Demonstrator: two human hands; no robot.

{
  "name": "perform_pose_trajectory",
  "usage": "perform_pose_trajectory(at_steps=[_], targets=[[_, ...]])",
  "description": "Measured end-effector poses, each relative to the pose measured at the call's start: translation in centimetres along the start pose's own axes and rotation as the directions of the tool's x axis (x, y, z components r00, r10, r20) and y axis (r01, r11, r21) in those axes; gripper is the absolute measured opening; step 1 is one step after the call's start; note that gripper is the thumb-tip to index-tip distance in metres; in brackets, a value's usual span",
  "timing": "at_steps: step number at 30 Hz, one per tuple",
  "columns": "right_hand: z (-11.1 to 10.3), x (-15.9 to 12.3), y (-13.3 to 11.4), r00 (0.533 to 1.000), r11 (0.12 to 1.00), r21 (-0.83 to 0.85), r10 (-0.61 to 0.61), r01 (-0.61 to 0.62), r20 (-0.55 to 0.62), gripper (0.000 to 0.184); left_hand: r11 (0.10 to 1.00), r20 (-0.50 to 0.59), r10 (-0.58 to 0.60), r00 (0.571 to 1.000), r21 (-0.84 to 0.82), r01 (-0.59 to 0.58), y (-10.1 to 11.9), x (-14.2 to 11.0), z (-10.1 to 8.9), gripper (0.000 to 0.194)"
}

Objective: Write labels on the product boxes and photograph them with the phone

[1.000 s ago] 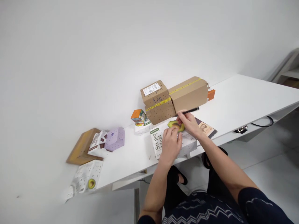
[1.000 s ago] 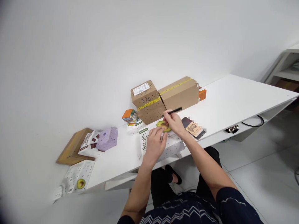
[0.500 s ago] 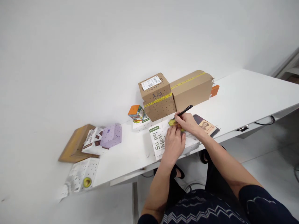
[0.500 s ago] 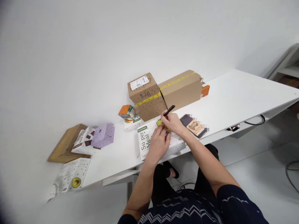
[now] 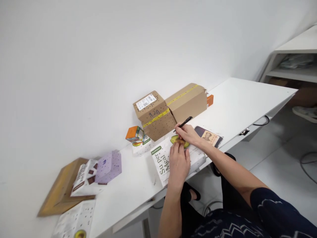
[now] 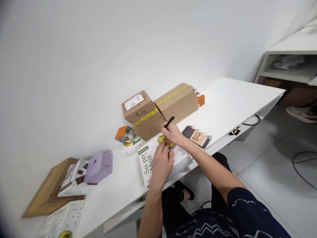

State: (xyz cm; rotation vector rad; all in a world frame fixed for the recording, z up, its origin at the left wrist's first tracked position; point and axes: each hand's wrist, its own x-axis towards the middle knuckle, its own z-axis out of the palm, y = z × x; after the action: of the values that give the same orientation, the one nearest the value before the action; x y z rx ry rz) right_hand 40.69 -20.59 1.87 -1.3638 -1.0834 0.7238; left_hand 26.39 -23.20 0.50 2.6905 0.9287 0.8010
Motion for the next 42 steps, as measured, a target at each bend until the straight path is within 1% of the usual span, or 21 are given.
perform_pose_trajectory(at_steps=[2,5,9,12,20,28,37,39,42], targets=[[-0.06,-0.05,-0.19,1.000,0.999,-0.035,-0.026,0.026,0.009,0.013,0.999,0.002,0.010,1.000,-0.031,-0.010,0.02,0.01,-0.13,0.031],[-0.08,0.03,-0.41,0.997,0.988,-0.133,-0.070,0.073,0.031,0.009,0.998,0.005,0.024,1.000,-0.053,-0.023,0.04,-0.02,-0.32,0.030],[0.09,0.39,-0.30,0.992,0.951,-0.280,-0.120,0.129,0.050,0.011,1.000,0.021,0.019,1.000,0.016,-0.019,0.11,-0.07,-0.40,0.030],[0.24,0.49,0.06,0.990,0.935,-0.325,-0.130,0.141,0.054,0.012,0.997,0.037,0.027,0.999,0.068,-0.029,0.23,-0.10,-0.40,0.030],[0.30,0.37,0.43,0.991,0.928,-0.349,-0.112,0.129,0.070,0.014,0.991,0.005,0.022,1.000,0.133,-0.023,0.34,-0.17,-0.29,0.028],[0.39,0.39,0.32,0.993,0.930,-0.349,-0.093,0.114,0.077,0.016,0.990,-0.012,0.044,0.999,0.134,-0.042,0.20,-0.20,-0.20,0.028],[0.31,0.51,0.32,0.991,0.932,-0.336,-0.115,0.133,0.074,0.016,0.993,-0.001,0.029,1.000,0.117,-0.029,0.23,-0.19,-0.16,0.028],[0.20,0.41,0.22,0.992,0.941,-0.315,-0.111,0.125,0.061,0.015,0.993,-0.005,0.034,0.999,0.116,-0.034,0.22,-0.17,-0.15,0.028],[0.08,0.18,0.15,0.996,0.963,-0.256,-0.089,0.085,-0.003,0.016,0.992,-0.002,0.032,0.999,0.122,-0.032,0.22,-0.15,-0.17,0.029]])
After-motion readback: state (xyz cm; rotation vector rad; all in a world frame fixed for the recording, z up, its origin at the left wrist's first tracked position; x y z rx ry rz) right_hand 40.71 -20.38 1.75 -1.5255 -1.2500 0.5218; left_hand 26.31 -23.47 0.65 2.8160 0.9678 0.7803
